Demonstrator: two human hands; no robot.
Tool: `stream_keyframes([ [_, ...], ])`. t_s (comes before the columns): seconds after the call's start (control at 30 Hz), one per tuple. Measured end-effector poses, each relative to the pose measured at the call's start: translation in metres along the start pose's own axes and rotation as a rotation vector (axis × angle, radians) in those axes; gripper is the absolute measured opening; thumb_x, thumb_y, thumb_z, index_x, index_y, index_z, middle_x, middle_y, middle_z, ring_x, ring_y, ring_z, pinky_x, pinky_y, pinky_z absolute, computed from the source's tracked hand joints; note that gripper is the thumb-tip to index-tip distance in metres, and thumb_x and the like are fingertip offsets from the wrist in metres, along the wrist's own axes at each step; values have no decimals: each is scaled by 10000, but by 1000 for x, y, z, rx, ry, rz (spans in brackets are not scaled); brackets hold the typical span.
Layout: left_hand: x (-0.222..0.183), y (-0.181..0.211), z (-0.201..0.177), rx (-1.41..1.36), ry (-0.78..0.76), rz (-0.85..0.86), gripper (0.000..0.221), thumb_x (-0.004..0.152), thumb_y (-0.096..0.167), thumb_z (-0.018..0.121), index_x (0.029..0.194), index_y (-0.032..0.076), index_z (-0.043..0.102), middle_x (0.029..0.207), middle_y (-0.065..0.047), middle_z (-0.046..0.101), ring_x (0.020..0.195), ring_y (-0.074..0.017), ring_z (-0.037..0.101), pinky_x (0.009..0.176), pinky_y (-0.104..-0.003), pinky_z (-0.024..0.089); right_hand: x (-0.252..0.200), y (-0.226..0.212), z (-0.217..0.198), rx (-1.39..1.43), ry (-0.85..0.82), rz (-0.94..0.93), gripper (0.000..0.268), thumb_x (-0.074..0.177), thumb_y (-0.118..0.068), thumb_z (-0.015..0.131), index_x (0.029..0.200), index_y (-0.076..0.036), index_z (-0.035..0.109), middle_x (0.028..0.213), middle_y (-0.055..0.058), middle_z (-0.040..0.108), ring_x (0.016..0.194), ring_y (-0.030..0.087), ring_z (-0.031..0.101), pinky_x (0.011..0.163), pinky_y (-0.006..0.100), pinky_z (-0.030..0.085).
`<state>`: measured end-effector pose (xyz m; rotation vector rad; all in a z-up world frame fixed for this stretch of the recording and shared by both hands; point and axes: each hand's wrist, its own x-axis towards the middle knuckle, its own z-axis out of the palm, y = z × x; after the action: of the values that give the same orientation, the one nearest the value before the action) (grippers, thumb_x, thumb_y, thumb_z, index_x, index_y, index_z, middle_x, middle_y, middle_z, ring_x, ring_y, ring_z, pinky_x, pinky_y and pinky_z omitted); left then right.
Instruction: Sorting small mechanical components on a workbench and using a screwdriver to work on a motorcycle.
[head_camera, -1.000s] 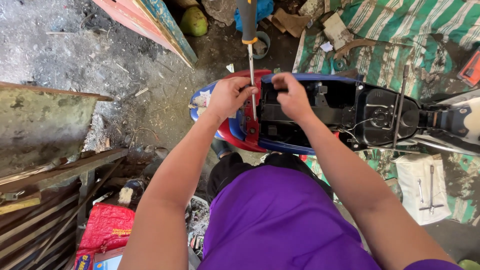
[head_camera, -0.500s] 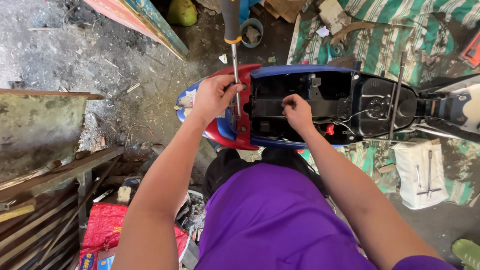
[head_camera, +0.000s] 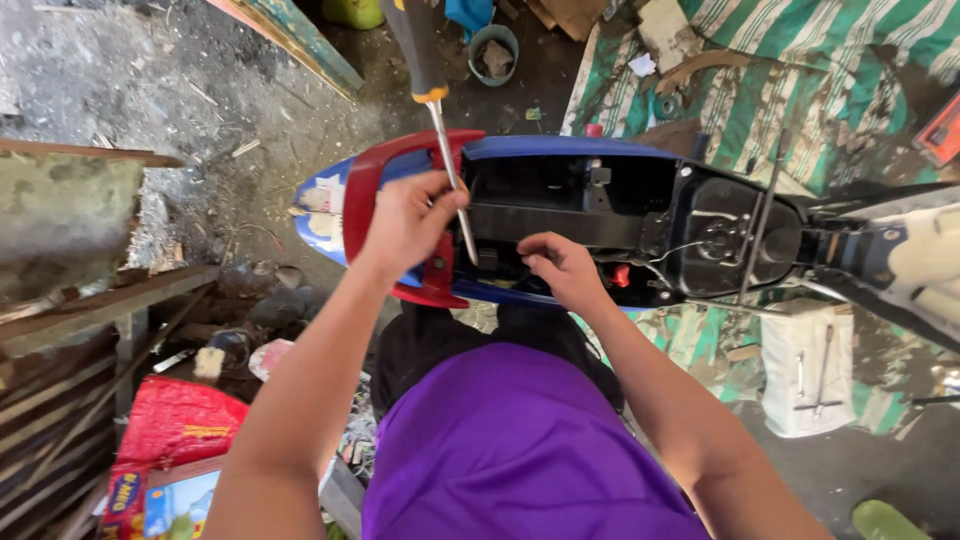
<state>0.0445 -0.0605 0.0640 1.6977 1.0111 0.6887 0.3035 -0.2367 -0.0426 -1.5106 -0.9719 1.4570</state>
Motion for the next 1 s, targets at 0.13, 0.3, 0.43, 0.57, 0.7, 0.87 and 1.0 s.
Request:
stream_keyframes([
  [0.13,-14,25,93,-87,22,-68,81,1030,255,833,1046,179,857,720,-55,771,732,-125,719,714,-360,597,10,-60,-29,298,-66,-108,503,1126,-299,598,1514,20,621,1352,266,746,1266,335,745,1020,511,651],
  [0.3,-54,3,191,75,-42,-131,248,1000,320,805,1137,116,843,917,-175,830,977,-441,784,813,-532,617,21,-79,-52,260,-56,-81,242,1095,-143,659,1257,-8,778,1122,182,820,1046,246,812,918,401,704],
  [0.43,-68,4,208,145,-33,-107,265,1061,262,736,1204,61,833,955,-188,836,956,-432,802,842,-488,641,6,-68,-66,439,-1,5,356,1062,-95,698,1411,-25,678,1167,192,825,1010,252,840,911,394,729],
  [0.57,-62,11,188,328,7,-28,288,1072,321,745,1244,104,827,1045,-116,856,1013,-339,817,888,-435,651,1,-105,-73,607,12,64,410,1062,-144,649,1458,-38,623,1275,238,808,1125,341,834,997,554,705],
  [0.7,-61,30,157,444,-55,51,258,1104,307,711,1248,124,822,1045,-76,854,988,-296,821,890,-407,639,11,-168,-84,683,135,-17,396,1114,-261,652,1472,-256,481,1363,196,797,1156,417,839,936,631,745],
  [0.87,-83,10,138,166,-87,-288,307,1089,473,672,1243,269,841,1116,4,854,1119,-236,799,982,-390,609,-7,-174,-86,637,198,-244,198,1081,-116,687,1266,-84,624,1028,237,763,909,409,819,853,616,750],
  [1.0,-93,-31,116,-1237,37,-812,508,1177,446,461,1474,104,690,891,-98,699,777,-262,697,722,-399,623,-34,-154,-101,468,360,-415,349,1133,-50,597,1452,-143,489,940,268,642,710,386,690,682,559,687],
])
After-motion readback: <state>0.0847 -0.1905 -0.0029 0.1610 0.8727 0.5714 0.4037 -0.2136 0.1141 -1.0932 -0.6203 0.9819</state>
